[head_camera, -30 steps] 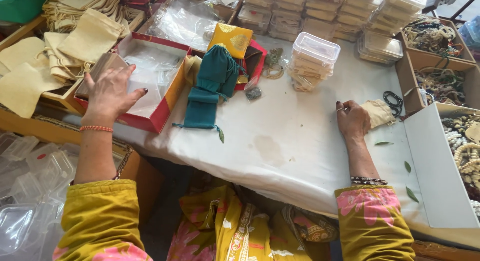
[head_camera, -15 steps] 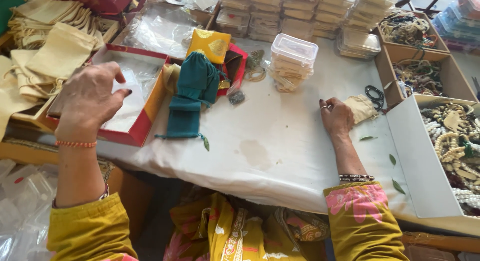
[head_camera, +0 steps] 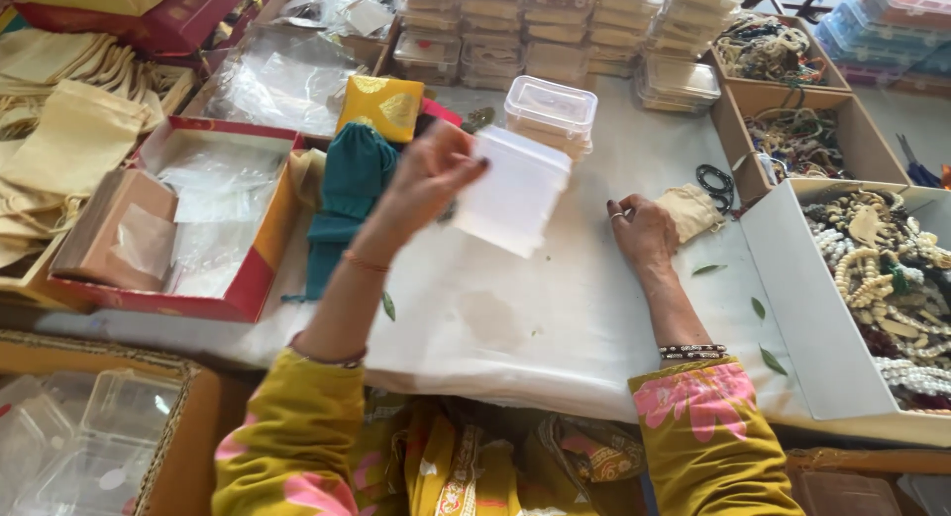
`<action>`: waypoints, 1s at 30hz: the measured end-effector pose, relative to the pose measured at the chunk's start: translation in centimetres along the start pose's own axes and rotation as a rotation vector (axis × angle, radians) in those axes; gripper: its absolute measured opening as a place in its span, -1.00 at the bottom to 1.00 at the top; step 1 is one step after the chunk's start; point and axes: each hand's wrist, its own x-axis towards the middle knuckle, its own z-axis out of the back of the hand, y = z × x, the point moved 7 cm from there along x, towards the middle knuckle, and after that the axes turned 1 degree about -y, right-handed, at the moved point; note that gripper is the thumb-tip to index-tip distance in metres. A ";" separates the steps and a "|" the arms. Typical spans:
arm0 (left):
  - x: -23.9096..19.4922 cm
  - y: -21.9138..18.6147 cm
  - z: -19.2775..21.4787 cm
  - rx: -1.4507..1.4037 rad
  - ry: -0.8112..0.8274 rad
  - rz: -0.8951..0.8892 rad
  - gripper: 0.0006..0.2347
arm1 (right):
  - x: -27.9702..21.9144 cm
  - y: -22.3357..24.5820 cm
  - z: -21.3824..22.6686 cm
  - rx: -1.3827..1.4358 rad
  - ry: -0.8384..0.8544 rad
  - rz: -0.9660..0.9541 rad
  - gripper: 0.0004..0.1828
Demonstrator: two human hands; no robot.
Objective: Packing beaded jewelry items into small cloth bags and plastic storage containers.
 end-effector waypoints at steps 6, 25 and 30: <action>1.9 3.3 -9.5 -0.207 0.183 0.033 -0.82 | 0.7 -0.8 -0.9 -0.022 -0.082 0.145 -0.71; 0.0 11.1 -7.7 0.320 -0.193 0.294 -0.71 | -1.8 5.2 -1.2 0.994 0.623 0.133 -0.53; 0.0 10.7 -8.7 -0.166 -0.083 0.349 -0.49 | -0.1 1.5 -2.4 1.158 0.497 -0.189 -0.62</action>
